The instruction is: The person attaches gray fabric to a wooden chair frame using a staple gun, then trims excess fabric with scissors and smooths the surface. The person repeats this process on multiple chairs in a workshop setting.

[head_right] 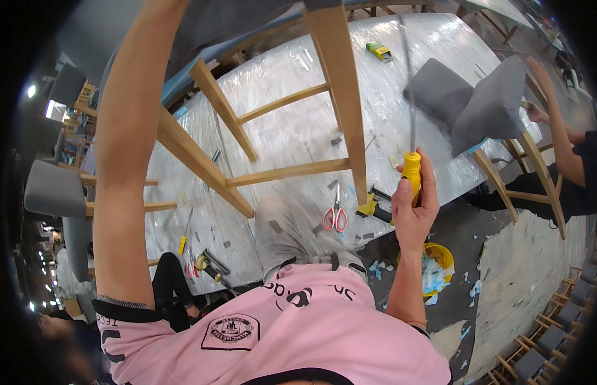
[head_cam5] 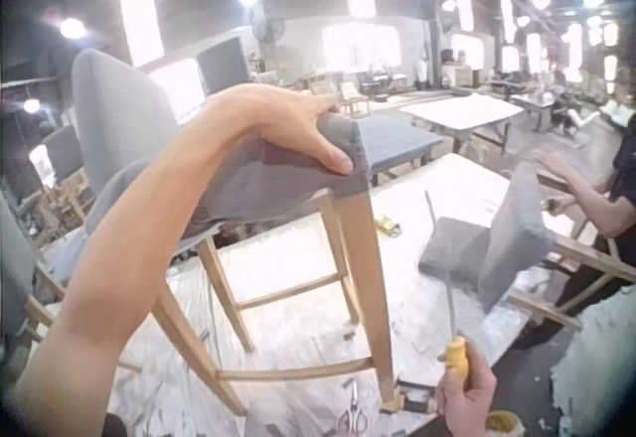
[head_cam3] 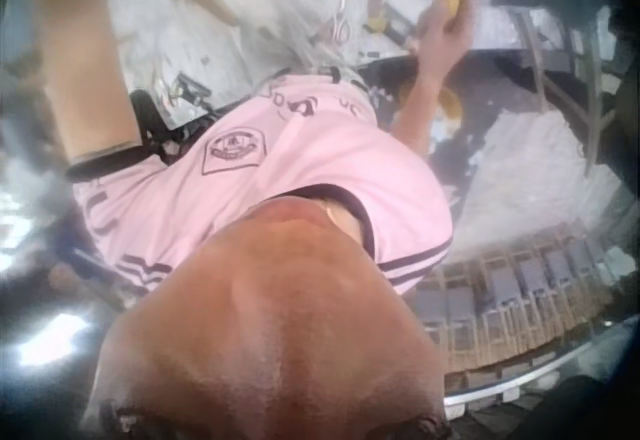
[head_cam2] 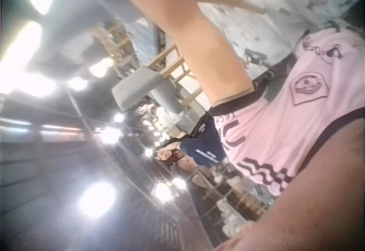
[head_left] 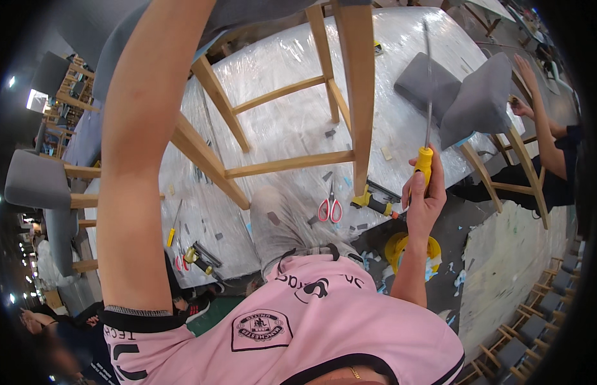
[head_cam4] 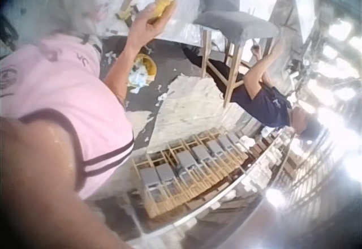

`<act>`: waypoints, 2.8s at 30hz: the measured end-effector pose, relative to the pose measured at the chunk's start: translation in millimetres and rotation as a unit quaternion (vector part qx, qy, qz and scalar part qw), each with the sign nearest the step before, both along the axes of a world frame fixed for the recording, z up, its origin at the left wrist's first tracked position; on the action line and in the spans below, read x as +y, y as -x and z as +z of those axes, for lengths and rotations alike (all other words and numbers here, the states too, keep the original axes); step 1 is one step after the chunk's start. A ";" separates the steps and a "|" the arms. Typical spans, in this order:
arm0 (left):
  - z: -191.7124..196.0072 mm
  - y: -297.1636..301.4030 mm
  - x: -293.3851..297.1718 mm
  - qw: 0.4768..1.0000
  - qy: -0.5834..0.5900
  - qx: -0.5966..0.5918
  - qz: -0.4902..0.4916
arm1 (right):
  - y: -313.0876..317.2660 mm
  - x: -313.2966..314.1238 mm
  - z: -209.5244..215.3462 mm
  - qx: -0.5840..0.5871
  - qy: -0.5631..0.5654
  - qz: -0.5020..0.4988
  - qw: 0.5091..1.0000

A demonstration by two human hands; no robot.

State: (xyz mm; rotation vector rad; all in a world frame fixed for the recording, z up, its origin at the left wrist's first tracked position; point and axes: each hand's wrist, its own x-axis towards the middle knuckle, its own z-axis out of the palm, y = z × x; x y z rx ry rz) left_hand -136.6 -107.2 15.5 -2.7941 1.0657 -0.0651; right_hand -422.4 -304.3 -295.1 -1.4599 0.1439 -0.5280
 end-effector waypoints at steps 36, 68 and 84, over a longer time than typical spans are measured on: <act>-21.0 -25.3 -13.7 0.975 0.133 0.127 -0.122 | -50.1 39.0 -31.2 -0.159 0.114 -0.094 0.976; -24.1 -39.1 -6.8 0.960 0.204 0.177 -0.075 | -25.0 22.9 16.9 -0.067 0.153 -0.062 0.984; -18.9 -13.1 -13.9 0.945 0.258 0.200 -0.016 | -67.0 27.3 -14.1 -0.109 0.118 -0.049 0.986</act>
